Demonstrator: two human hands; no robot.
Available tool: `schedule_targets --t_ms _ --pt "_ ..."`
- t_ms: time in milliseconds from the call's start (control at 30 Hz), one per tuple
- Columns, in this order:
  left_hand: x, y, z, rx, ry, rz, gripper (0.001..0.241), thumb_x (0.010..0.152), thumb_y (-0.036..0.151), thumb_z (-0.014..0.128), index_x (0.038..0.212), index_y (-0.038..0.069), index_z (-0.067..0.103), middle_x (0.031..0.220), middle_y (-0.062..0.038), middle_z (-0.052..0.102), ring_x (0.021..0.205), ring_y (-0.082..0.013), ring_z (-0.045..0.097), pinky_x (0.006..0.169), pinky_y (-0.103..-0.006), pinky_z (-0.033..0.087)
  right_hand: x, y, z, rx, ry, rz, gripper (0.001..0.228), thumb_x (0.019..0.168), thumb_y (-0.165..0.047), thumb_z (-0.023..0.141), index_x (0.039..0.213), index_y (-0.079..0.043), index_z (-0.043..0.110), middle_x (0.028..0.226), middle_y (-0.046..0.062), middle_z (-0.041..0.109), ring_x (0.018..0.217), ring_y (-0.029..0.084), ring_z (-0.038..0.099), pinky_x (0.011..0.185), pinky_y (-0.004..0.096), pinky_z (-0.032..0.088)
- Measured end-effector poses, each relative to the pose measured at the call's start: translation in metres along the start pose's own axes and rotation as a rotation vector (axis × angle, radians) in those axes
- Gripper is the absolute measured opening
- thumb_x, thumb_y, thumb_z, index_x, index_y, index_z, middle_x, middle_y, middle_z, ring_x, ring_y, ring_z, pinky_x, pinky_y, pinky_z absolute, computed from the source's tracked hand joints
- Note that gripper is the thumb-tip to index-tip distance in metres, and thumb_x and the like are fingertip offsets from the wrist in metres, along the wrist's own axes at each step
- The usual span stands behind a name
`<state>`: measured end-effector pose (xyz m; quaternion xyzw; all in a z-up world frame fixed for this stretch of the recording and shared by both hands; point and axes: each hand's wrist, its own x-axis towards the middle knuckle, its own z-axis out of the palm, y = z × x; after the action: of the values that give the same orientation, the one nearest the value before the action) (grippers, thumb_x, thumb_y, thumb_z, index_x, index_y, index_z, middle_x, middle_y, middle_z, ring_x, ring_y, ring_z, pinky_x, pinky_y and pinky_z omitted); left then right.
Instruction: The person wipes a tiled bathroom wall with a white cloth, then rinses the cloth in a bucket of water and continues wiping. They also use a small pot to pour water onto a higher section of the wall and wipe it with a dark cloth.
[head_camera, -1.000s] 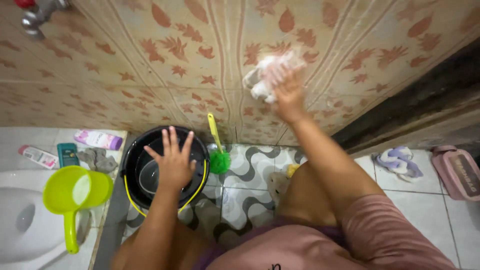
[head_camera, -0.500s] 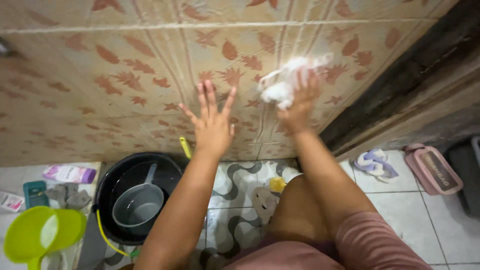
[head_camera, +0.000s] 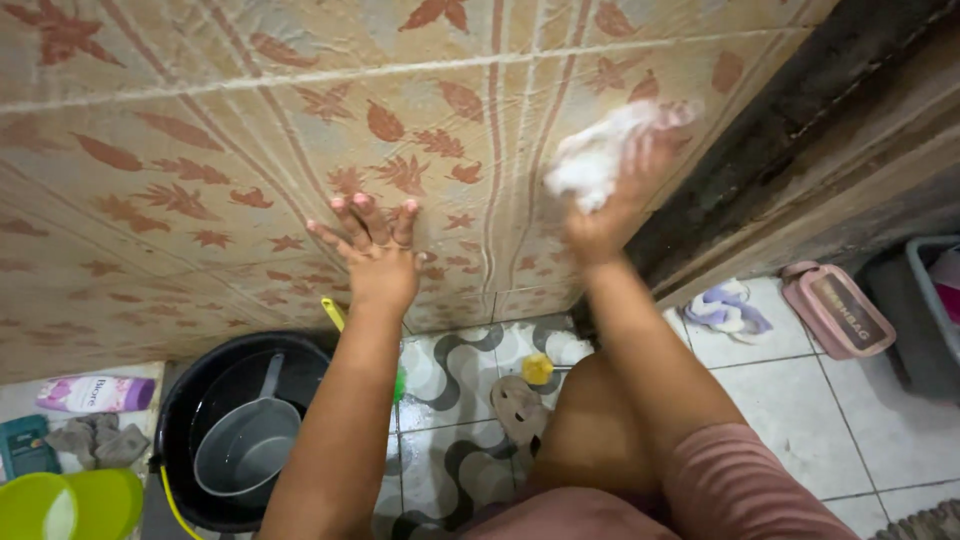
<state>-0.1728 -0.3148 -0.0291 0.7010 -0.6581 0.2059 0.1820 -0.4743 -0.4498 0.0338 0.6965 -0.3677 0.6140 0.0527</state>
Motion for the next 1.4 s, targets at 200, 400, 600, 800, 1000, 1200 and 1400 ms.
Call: schedule_targets --t_ms 200,400,600,800,1000,1200,1400 --pt "0.000 0.002 -0.002 0.064 -0.010 -0.010 0.109 0.091 0.053 0.077 0.170 0.039 0.003 0.166 -0.022 -0.034 0.150 -0.0514 -0.031 0.111 -0.0857 -0.010 -0.052 -0.034 0.026 0.012 -0.500 -0.494 0.062 0.085 -0.017 0.079 0.145 -0.020 0.065 0.158 0.009 0.055 0.156 0.032 0.037 0.135 0.051 0.009" --pt "0.000 -0.001 0.002 0.077 -0.002 -0.009 0.109 0.092 0.052 0.076 0.170 0.040 0.001 0.165 -0.020 -0.036 0.150 -0.0495 -0.032 0.111 -0.0860 -0.011 0.025 0.032 -0.025 -0.015 0.101 0.006 0.082 0.101 -0.063 0.054 0.161 -0.009 0.041 0.167 0.016 0.034 0.161 0.033 0.025 0.135 0.052 0.015" --pt "0.000 0.001 0.004 0.067 -0.005 -0.018 0.110 0.093 0.052 0.076 0.170 0.040 -0.003 0.165 -0.019 -0.036 0.150 -0.0501 -0.032 0.110 -0.0860 -0.009 -0.062 0.002 0.026 -0.036 -0.347 -0.267 0.068 0.093 -0.037 0.068 0.151 -0.006 0.049 0.158 0.016 0.042 0.152 0.041 0.030 0.129 0.060 0.016" --pt "-0.001 -0.003 0.006 0.165 0.000 -0.008 0.104 0.100 0.050 0.070 0.170 0.040 -0.005 0.166 -0.019 -0.037 0.151 -0.0500 -0.033 0.113 -0.0853 -0.009 -0.069 0.000 0.025 0.052 -0.465 -0.398 0.070 0.079 -0.019 0.082 0.146 -0.025 0.062 0.163 0.011 0.042 0.159 0.036 0.028 0.134 0.058 0.009" --pt "0.000 -0.003 0.013 0.106 -0.095 -0.026 0.105 0.096 0.050 0.071 0.167 0.042 -0.007 0.164 -0.018 -0.037 0.148 -0.0503 -0.033 0.109 -0.0852 -0.009 0.013 0.050 -0.011 0.207 0.162 0.048 0.079 0.108 -0.060 0.058 0.166 -0.011 0.037 0.172 0.019 0.015 0.161 0.035 0.019 0.132 0.049 0.026" --pt "-0.005 -0.006 0.016 0.104 0.062 0.014 0.109 0.098 0.049 0.074 0.170 0.041 -0.008 0.167 -0.017 -0.037 0.152 -0.0473 -0.033 0.114 -0.0858 -0.008 -0.073 0.006 0.040 0.053 -0.453 -0.367 0.056 0.086 -0.030 0.081 0.138 -0.019 0.064 0.155 0.006 0.054 0.153 0.031 0.042 0.134 0.060 0.017" --pt "-0.006 -0.007 0.024 0.100 0.077 0.012 0.111 0.093 0.047 0.076 0.168 0.042 -0.007 0.167 -0.016 -0.035 0.153 -0.0492 -0.028 0.113 -0.0866 -0.005 -0.025 0.000 0.009 -0.039 -0.270 -0.216 0.064 0.080 -0.013 0.075 0.144 -0.012 0.064 0.160 0.011 0.048 0.157 0.041 0.036 0.134 0.058 0.024"
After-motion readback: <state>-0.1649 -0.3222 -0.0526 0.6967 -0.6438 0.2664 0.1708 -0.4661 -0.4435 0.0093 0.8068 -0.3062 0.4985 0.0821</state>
